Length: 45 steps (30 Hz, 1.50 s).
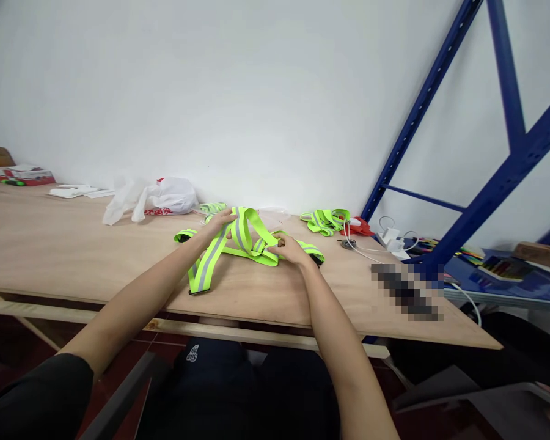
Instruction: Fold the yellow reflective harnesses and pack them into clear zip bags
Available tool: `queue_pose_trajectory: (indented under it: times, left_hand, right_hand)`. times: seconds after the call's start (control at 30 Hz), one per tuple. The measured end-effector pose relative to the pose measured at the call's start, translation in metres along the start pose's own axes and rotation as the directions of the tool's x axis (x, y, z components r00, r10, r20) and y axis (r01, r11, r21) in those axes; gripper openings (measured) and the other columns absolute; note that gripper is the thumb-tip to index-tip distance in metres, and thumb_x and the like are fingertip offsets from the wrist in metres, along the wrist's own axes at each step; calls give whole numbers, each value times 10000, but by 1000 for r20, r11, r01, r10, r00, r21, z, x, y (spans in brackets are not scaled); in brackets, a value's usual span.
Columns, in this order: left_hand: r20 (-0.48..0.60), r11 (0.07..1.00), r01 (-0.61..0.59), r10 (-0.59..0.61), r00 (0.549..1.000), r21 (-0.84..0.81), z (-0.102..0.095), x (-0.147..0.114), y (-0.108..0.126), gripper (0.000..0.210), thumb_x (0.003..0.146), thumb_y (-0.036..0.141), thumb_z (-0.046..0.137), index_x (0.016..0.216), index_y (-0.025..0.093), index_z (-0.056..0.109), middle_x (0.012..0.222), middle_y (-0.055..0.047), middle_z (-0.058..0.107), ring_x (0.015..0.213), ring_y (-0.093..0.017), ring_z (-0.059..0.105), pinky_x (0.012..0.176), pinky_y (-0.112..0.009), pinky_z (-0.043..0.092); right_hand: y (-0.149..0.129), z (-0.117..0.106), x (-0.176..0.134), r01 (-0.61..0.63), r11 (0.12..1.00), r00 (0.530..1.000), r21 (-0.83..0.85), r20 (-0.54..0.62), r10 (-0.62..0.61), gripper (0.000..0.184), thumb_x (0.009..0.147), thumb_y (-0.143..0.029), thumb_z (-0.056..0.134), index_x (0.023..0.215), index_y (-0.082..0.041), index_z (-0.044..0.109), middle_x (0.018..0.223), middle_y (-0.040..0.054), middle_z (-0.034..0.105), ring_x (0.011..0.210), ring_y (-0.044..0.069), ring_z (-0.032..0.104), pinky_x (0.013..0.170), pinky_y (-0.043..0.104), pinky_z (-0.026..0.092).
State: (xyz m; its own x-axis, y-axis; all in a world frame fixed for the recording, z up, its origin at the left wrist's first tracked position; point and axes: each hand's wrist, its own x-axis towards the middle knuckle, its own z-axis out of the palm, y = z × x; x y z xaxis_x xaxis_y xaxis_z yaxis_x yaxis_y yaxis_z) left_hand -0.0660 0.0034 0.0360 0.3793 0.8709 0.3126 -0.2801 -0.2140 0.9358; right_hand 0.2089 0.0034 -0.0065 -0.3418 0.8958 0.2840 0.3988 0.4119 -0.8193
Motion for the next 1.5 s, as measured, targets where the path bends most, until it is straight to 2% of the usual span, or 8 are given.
queue_pose_trajectory:
  times: [0.4, 0.53, 0.7, 0.87, 0.97, 1.1, 1.3, 1.5]
  left_hand:
    - [6, 1000, 1, -1, 1000, 30, 3, -2, 0, 282, 801, 316, 735, 993, 155, 605, 544, 45, 561, 370, -85, 485, 425, -207, 398]
    - [7, 999, -19, 19, 1000, 33, 2, -1, 0, 296, 794, 335, 732, 991, 153, 606, 547, 41, 556, 361, -90, 479, 392, -207, 367]
    - [-22, 999, -40, 40, 999, 20, 5, -2, 3, 359, 779, 331, 736, 1061, 155, 601, 557, 45, 556, 364, -88, 478, 387, -200, 368]
    - [-48, 999, -33, 34, 998, 23, 4, -3, 4, 383, 773, 332, 746, 1080, 151, 604, 560, 38, 571, 359, -92, 482, 381, -201, 363]
    - [-57, 999, -30, 31, 998, 22, 4, -3, 4, 406, 768, 334, 751, 1102, 153, 607, 557, 41, 568, 359, -91, 481, 383, -200, 361]
    - [-73, 999, -43, 44, 996, 14, 5, -3, 6, 399, 766, 329, 743, 1096, 148, 612, 541, 50, 546, 356, -85, 466, 380, -196, 350]
    - [-95, 998, -70, 70, 993, 2, 4, -3, 8, 390, 763, 327, 732, 1081, 143, 600, 524, 50, 546, 352, -83, 458, 371, -187, 323]
    - [-109, 993, -116, 113, 988, -17, -2, 0, 5, 374, 760, 337, 719, 1054, 155, 576, 491, 64, 536, 335, -89, 450, 375, -192, 329]
  right_hand:
    - [-8, -14, 0, -35, 979, 983, 201, -167, 70, 341, 610, -308, 671, 938, -215, 675, 881, 18, 703, 818, 248, 610, 695, 333, 457]
    - [-2, -12, 1, -105, 956, 984, 272, -108, 139, 323, 651, -425, 693, 884, -201, 701, 714, 25, 676, 695, 244, 606, 618, 340, 449]
    - [10, -8, 4, -149, 925, 986, 349, -19, 166, 511, 777, -680, 532, 792, -193, 686, 820, 89, 723, 835, 264, 658, 740, 364, 505]
    - [12, -7, 1, -158, 930, 984, 333, 128, 122, 308, 622, -415, 736, 839, -197, 722, 908, 61, 747, 929, 269, 670, 894, 393, 499]
    - [6, -6, -1, -145, 942, 974, 302, 209, 83, 355, 544, -252, 757, 896, -215, 737, 993, 36, 747, 961, 253, 663, 945, 379, 483]
    - [1, -4, 0, -133, 960, 968, 245, 241, 72, 377, 532, -218, 778, 907, -225, 740, 993, 29, 743, 933, 237, 656, 901, 364, 496]
    - [14, -8, 0, -129, 979, 992, 157, 24, 127, 198, 594, -282, 753, 748, -178, 686, 683, -21, 651, 629, 158, 569, 633, 286, 467]
    - [26, -13, 3, -119, 973, 954, 197, -248, 167, 302, 672, -286, 600, 950, -185, 662, 505, -71, 531, 409, 120, 439, 486, 272, 437]
